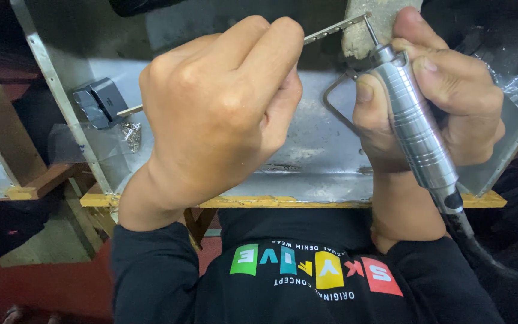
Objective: Polishing and refining a small metal jewelry component using a rotary tool and saw at a workbench
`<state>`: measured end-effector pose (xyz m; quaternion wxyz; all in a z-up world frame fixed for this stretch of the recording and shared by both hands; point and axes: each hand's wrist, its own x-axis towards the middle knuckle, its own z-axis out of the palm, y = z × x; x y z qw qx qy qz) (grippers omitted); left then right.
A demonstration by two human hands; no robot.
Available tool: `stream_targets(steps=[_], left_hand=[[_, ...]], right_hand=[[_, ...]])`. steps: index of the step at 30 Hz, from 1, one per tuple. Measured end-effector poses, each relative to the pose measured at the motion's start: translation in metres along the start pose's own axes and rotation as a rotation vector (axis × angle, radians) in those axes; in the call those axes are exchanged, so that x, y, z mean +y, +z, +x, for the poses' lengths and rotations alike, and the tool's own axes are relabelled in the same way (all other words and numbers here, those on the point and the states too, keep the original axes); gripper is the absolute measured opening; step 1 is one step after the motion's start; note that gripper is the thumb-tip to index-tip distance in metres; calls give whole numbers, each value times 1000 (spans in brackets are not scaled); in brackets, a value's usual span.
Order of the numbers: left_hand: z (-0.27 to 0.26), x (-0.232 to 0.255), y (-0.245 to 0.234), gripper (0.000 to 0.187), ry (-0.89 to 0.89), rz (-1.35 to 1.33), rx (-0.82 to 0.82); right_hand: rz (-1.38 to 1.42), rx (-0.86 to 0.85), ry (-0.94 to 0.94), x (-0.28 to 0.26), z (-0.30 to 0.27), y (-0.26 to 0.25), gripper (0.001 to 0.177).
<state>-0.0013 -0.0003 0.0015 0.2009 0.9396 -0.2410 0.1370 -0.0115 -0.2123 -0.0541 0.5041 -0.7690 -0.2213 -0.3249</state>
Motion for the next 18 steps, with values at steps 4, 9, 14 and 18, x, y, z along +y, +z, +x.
stream_targets(steps=[4,9,14,18], left_hand=[[-2,0,3,25,2,0,35],[0,0,1,22,7,1,35],[0,0,1,22,0,-4,25],[0,0,1,22,-2,8,28]], right_hand=[[32,1,-10,2,-2,-1,37],[25,-19,-32,4,-1,-2,36],[37,-2,-16,4,-1,-1,37],[26,-34,-2,0,0,-4,37]])
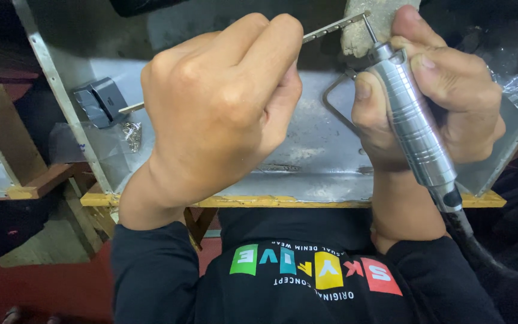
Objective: Polishing and refining a small metal jewelry component using a rotary tool and saw at a workbench
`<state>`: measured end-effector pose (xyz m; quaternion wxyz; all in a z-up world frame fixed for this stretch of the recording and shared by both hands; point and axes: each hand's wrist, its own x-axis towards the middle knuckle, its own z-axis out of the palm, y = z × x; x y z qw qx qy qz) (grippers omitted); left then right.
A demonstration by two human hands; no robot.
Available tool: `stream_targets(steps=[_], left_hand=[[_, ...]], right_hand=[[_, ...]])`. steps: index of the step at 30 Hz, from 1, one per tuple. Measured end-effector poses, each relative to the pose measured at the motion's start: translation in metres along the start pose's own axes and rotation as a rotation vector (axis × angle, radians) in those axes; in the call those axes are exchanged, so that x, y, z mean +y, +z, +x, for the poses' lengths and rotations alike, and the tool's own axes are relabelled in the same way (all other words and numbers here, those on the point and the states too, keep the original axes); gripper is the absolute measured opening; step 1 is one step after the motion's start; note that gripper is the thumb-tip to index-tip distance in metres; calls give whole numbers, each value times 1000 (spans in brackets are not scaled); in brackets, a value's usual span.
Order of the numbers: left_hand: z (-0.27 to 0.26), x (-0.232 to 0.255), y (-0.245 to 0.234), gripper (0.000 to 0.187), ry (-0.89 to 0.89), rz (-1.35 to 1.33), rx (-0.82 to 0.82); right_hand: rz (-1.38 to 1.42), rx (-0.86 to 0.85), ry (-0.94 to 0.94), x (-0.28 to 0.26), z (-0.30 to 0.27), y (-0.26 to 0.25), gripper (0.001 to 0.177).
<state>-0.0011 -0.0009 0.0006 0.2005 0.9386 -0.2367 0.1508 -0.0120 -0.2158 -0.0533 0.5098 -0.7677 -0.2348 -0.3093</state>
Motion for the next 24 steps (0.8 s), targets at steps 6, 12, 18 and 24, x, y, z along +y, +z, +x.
stream_targets(steps=[6,12,18,24], left_hand=[[0,1,0,21,4,8,2],[-1,3,3,21,-1,20,39],[0,1,3,20,9,17,28],[-1,1,5,20,-4,14,68]], right_hand=[[-73,70,54,-3,-1,5,39],[-62,37,42,-2,-1,3,38],[-9,87,-16,5,0,6,39],[-40,20,-11,2,4,2,38]])
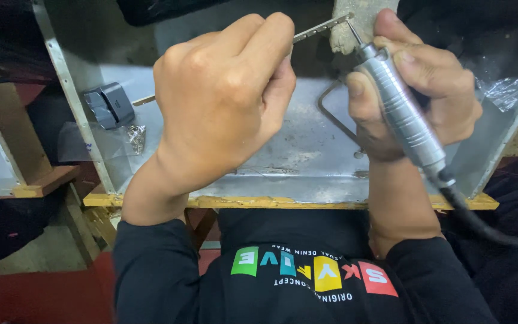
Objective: Polishing and refining a small metal jewelry component using a rotary tool and saw at a workbench
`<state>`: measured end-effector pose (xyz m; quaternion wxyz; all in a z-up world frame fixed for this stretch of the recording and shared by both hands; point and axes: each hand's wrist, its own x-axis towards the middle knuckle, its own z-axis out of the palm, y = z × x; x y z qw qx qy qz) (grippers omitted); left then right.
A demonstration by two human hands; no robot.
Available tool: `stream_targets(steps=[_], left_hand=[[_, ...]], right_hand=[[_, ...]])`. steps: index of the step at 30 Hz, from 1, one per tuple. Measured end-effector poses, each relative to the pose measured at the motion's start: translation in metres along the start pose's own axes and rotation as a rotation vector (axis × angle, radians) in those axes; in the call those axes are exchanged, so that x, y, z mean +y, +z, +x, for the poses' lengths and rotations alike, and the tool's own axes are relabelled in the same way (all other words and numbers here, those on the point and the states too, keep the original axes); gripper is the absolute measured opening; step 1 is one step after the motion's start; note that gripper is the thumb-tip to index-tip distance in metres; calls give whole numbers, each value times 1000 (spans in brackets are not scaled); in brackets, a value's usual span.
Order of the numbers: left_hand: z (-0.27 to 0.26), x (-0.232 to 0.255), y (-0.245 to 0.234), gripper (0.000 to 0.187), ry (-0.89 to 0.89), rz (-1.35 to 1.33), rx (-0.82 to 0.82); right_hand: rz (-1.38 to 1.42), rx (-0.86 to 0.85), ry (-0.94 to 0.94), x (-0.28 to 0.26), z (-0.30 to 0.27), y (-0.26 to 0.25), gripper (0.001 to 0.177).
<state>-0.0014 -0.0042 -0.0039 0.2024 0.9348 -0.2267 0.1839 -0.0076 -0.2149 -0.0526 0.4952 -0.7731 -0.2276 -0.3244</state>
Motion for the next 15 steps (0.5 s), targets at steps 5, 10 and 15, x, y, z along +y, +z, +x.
stream_targets(steps=[5,10,15], left_hand=[[1,-3,-19,18,1,-117,-35],[-2,-6,-53,15,72,-275,72],[-7,-2,-68,9,50,-305,199]], right_hand=[[172,198,81,1,-1,1,36],[-12,225,87,3,-2,-27,31],[-619,-196,227,13,2,-64,47]])
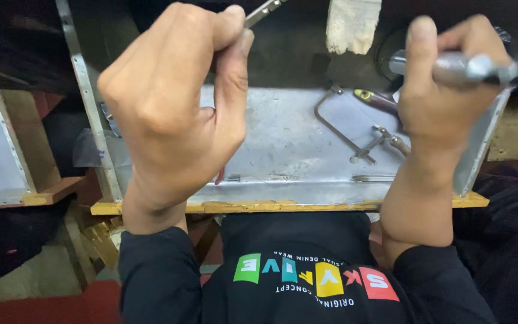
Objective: Polishing and refining a small metal jewelry component using a rotary tool and saw at a workbench
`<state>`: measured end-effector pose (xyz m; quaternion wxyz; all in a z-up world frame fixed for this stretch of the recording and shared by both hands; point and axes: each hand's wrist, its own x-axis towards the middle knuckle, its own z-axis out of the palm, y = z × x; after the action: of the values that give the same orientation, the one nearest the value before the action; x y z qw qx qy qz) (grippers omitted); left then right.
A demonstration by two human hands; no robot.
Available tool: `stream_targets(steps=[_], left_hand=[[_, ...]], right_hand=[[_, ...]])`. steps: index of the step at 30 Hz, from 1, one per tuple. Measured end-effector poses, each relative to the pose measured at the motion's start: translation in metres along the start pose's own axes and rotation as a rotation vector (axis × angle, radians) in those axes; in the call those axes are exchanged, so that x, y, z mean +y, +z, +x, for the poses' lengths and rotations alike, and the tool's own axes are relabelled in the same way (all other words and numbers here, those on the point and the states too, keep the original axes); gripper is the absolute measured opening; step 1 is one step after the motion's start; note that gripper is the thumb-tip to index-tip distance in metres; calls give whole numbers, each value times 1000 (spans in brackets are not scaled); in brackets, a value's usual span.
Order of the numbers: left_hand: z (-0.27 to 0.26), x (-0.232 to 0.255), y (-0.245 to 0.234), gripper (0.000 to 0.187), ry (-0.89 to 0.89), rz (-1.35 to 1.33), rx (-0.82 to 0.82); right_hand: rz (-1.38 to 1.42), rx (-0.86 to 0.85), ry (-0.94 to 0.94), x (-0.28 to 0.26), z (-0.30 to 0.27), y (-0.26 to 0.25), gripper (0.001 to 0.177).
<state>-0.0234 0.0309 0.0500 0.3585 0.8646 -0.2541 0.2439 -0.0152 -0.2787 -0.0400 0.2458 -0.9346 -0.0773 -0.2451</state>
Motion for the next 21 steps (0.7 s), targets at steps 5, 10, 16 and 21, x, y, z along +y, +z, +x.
stream_targets(steps=[5,10,16,21], left_hand=[[-2,3,0,10,22,-11,-2],[-2,1,6,14,20,-1,17],[0,-2,40,11,44,36,38],[-14,-5,75,30,137,362,-41]], right_hand=[[141,-36,-145,-38,19,4,41],[147,-52,42,-50,19,2,51],[293,-31,-123,-45,16,6,36],[511,131,-99,-33,-5,12,28]])
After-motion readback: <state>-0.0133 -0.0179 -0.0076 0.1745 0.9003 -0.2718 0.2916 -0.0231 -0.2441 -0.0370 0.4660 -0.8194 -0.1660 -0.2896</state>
